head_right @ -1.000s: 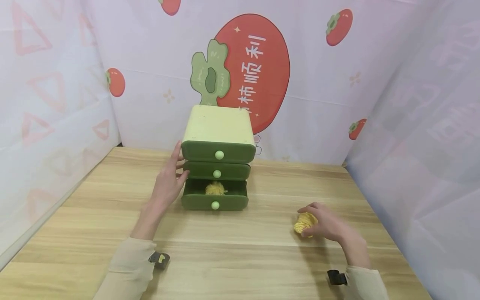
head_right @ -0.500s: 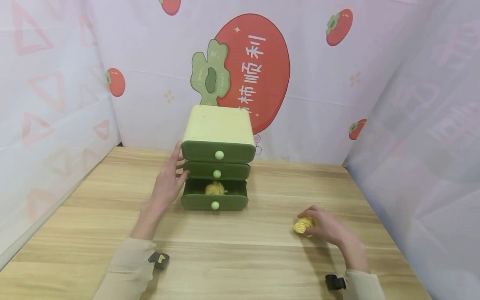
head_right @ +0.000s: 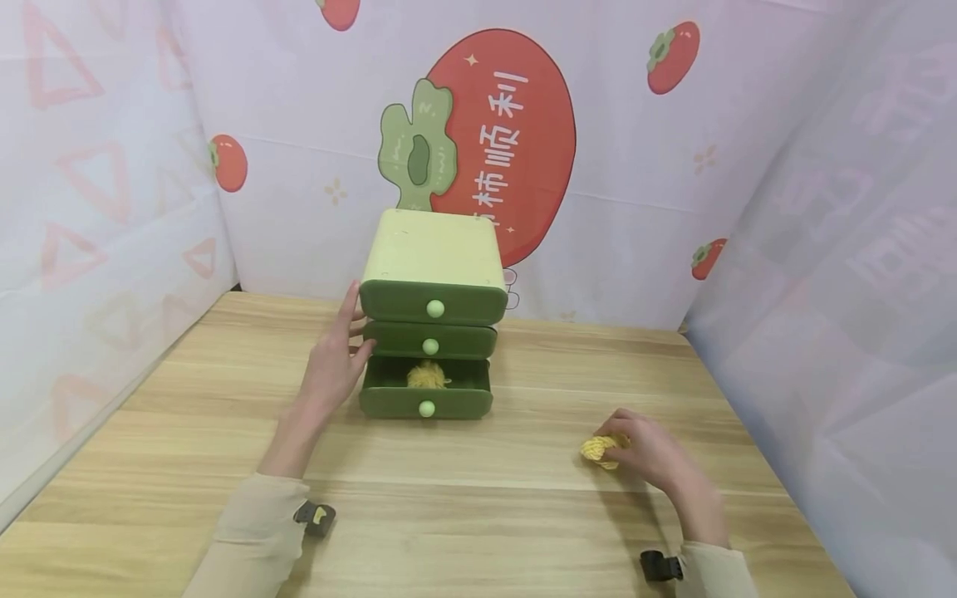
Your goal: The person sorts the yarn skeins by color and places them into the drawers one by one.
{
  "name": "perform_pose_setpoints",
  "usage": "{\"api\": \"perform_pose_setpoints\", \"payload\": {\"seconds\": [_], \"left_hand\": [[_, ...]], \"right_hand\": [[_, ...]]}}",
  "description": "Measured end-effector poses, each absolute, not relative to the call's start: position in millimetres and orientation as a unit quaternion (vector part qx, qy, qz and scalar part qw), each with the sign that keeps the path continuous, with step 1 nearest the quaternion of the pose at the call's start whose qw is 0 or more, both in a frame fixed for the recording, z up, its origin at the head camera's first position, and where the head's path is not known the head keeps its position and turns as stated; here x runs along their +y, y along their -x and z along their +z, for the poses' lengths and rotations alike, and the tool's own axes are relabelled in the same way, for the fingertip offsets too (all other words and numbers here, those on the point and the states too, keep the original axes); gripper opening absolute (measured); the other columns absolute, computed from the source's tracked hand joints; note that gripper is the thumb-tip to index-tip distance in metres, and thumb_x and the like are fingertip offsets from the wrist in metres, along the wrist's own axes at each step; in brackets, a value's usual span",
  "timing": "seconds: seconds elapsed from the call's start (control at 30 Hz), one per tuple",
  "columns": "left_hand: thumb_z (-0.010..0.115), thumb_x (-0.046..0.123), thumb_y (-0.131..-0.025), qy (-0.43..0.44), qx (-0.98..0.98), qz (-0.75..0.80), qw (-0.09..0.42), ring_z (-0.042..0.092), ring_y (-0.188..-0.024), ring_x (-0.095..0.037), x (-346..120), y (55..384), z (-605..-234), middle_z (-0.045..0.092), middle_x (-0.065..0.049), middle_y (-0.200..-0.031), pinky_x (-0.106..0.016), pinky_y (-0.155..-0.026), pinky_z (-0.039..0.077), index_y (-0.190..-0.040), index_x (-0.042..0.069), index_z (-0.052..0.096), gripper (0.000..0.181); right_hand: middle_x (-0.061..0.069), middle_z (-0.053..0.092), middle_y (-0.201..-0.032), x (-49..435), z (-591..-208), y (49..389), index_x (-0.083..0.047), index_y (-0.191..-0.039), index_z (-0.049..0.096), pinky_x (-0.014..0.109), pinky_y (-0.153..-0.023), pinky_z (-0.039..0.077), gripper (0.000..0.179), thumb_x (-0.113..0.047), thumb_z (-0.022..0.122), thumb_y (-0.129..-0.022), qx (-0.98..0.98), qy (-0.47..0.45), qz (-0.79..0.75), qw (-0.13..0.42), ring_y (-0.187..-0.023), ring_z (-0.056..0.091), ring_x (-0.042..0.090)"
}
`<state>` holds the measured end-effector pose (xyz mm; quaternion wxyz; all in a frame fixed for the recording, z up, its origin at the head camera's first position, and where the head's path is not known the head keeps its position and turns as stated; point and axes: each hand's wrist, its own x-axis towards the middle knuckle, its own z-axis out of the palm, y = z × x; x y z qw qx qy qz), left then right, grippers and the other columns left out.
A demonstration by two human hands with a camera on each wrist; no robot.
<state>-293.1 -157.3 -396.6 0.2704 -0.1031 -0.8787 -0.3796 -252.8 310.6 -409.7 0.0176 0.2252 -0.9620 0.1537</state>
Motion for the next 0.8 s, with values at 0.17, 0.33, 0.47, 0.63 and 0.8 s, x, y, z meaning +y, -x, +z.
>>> {"api": "perform_pose_setpoints", "payload": {"seconds": [0.17,0.33,0.47,0.63,0.8], "left_hand": [[0.064,-0.004,-0.093,0.109,-0.878,-0.376,0.275,0.069,-0.107,-0.034,-157.4,292.7,-396.1,0.061,-0.017,-0.132,-0.043,-0.078,0.060,-0.161,0.028,0.011,0.092],[0.064,-0.003,-0.093,0.105,-0.880,-0.375,0.271,0.069,-0.108,-0.034,-157.6,293.4,-397.1,0.061,-0.017,-0.133,-0.043,-0.078,0.060,-0.161,0.029,0.010,0.093],[0.064,-0.003,-0.093,0.105,-0.881,-0.375,0.268,0.069,-0.108,-0.033,-157.5,294.2,-397.6,0.061,-0.016,-0.134,-0.043,-0.079,0.060,-0.161,0.032,0.008,0.094],[0.064,-0.003,-0.093,0.104,-0.881,-0.377,0.267,0.069,-0.108,-0.033,-158.0,293.4,-396.9,0.061,-0.016,-0.134,-0.043,-0.079,0.060,-0.161,0.032,0.008,0.094],[0.064,-0.003,-0.093,0.107,-0.880,-0.376,0.268,0.069,-0.108,-0.033,-158.1,292.5,-396.3,0.060,-0.017,-0.134,-0.043,-0.079,0.060,-0.161,0.031,0.009,0.094]], "right_hand": [[-0.006,0.069,-0.103,302.4,-408.1,251.4,-0.020,-0.099,0.075,0.037,-0.077,0.055,0.023,-0.010,0.081,-0.079,-0.961,-0.239,0.137,0.035,-0.094,0.068,0.021],[-0.002,0.068,-0.106,292.6,-405.4,255.7,-0.014,-0.104,0.075,0.035,-0.075,0.056,0.024,-0.009,0.080,-0.081,-0.954,-0.265,0.131,0.050,-0.094,0.068,0.021],[0.001,0.067,-0.106,281.7,-398.8,263.4,-0.011,-0.107,0.074,0.036,-0.074,0.056,0.027,-0.008,0.080,-0.081,-0.946,-0.291,0.127,0.071,-0.093,0.068,0.021],[0.002,0.067,-0.108,258.8,-386.7,274.3,-0.013,-0.110,0.074,0.037,-0.074,0.057,0.029,-0.010,0.081,-0.081,-0.935,-0.322,0.113,0.097,-0.093,0.068,0.020],[0.004,0.068,-0.110,235.5,-380.6,280.9,-0.013,-0.109,0.074,0.039,-0.076,0.058,0.031,-0.007,0.081,-0.080,-0.923,-0.347,0.117,0.115,-0.096,0.069,0.022]]}}
